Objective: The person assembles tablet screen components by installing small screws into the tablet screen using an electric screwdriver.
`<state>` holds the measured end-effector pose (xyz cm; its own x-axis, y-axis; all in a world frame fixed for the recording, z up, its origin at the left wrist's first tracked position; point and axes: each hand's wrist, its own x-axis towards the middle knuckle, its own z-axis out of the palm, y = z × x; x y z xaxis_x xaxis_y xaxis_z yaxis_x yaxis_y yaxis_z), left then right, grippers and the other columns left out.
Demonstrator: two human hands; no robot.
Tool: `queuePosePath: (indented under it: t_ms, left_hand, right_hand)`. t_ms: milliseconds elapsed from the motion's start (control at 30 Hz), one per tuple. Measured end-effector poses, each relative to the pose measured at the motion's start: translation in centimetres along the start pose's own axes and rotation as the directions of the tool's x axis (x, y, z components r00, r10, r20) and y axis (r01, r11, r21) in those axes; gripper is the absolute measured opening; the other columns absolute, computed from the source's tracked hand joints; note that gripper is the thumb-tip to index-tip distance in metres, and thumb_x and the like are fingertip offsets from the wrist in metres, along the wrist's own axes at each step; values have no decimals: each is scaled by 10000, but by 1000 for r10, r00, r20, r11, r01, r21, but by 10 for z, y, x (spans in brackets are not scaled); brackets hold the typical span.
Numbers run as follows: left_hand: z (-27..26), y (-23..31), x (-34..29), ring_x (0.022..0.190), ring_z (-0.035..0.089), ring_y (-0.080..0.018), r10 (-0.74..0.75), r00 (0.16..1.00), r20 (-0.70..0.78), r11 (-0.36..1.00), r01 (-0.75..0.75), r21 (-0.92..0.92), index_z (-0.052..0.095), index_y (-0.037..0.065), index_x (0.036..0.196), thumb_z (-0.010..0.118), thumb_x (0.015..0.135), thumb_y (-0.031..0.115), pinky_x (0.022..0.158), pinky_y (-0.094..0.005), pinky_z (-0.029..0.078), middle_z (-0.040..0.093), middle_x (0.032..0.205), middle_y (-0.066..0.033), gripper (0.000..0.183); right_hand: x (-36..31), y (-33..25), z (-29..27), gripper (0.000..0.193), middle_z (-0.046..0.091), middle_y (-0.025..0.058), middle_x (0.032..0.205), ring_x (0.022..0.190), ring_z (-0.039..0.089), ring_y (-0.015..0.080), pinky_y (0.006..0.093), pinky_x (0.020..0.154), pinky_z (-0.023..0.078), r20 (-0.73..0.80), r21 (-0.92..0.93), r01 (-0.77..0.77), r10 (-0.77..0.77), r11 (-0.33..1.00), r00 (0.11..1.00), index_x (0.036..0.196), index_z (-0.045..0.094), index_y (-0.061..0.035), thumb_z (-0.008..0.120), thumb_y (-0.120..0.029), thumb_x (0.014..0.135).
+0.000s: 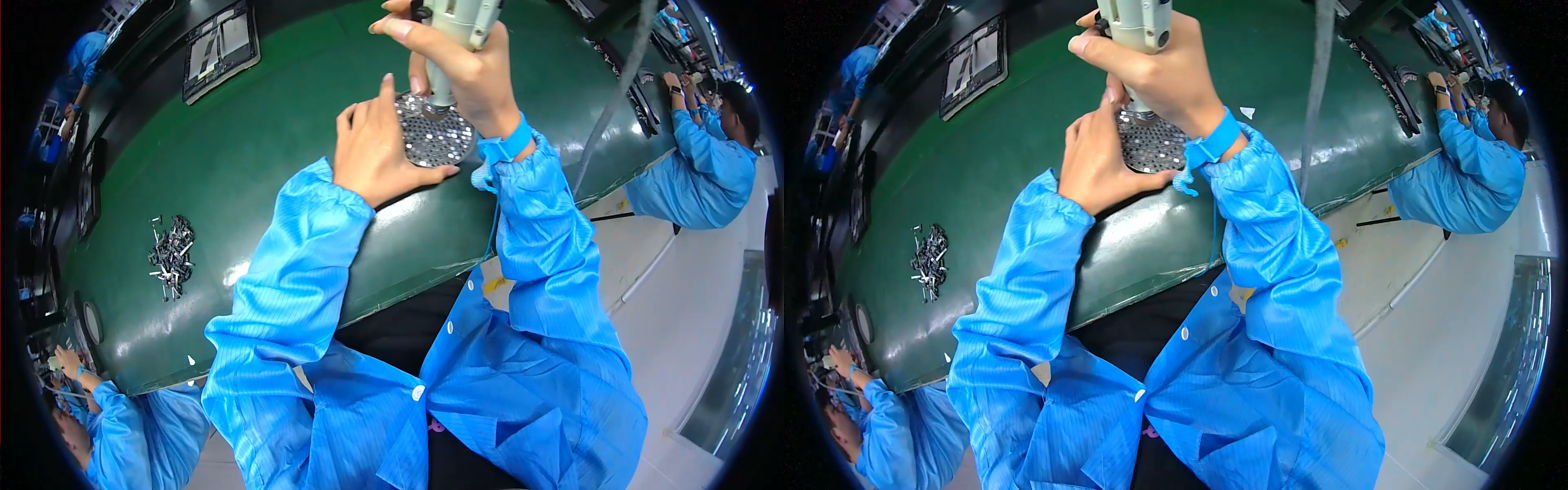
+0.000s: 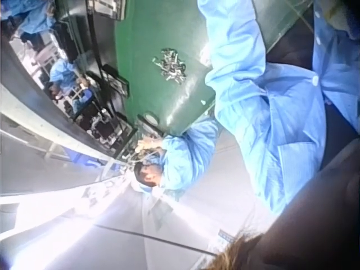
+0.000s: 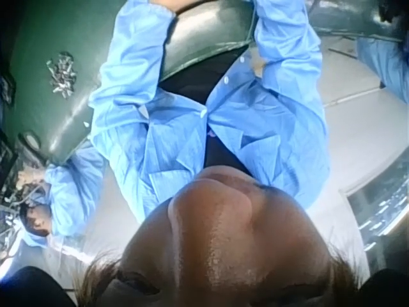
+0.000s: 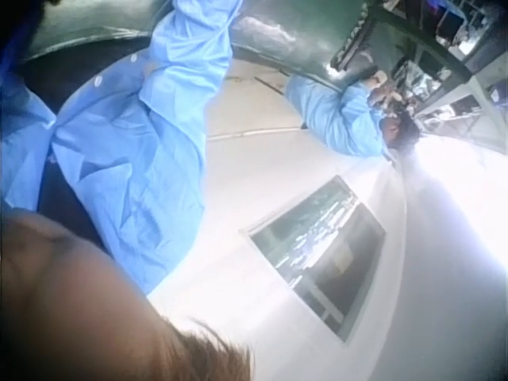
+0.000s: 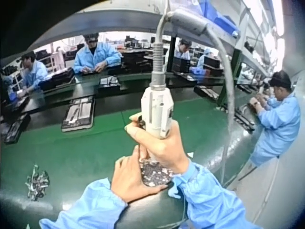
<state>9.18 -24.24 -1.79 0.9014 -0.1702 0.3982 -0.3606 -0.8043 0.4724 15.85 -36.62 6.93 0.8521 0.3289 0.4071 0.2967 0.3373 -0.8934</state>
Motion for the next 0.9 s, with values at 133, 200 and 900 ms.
queuePosePath:
  t_ms: [133,200,900]
  left_hand:
    - [-14,-28,2,1223,535,-372,-51,997,-50,993,56,107,276,-147,1461,882,554,635,1068,-475,358,562,1316,-253,1342]
    - [-16,-33,2,1186,543,-373,-63,996,-65,990,71,123,277,-155,1468,849,561,702,1039,-461,366,575,1271,-263,1373]
    - [-90,9,-232,789,669,-287,512,853,-95,838,-521,-163,706,89,935,775,687,261,693,-382,566,648,837,-120,311]
  right_hand:
    - [20,7,19,160,686,59,716,494,605,109,266,461,490,15,-72,114,-113,991,993,961,728,24,687,-83,850]
    - [27,18,20,191,710,69,808,513,620,115,269,475,509,33,-116,90,-87,989,996,991,718,22,704,-112,856]
    - [36,13,44,121,696,89,876,563,657,149,290,475,537,69,-58,123,-119,991,991,979,687,10,677,-59,881]
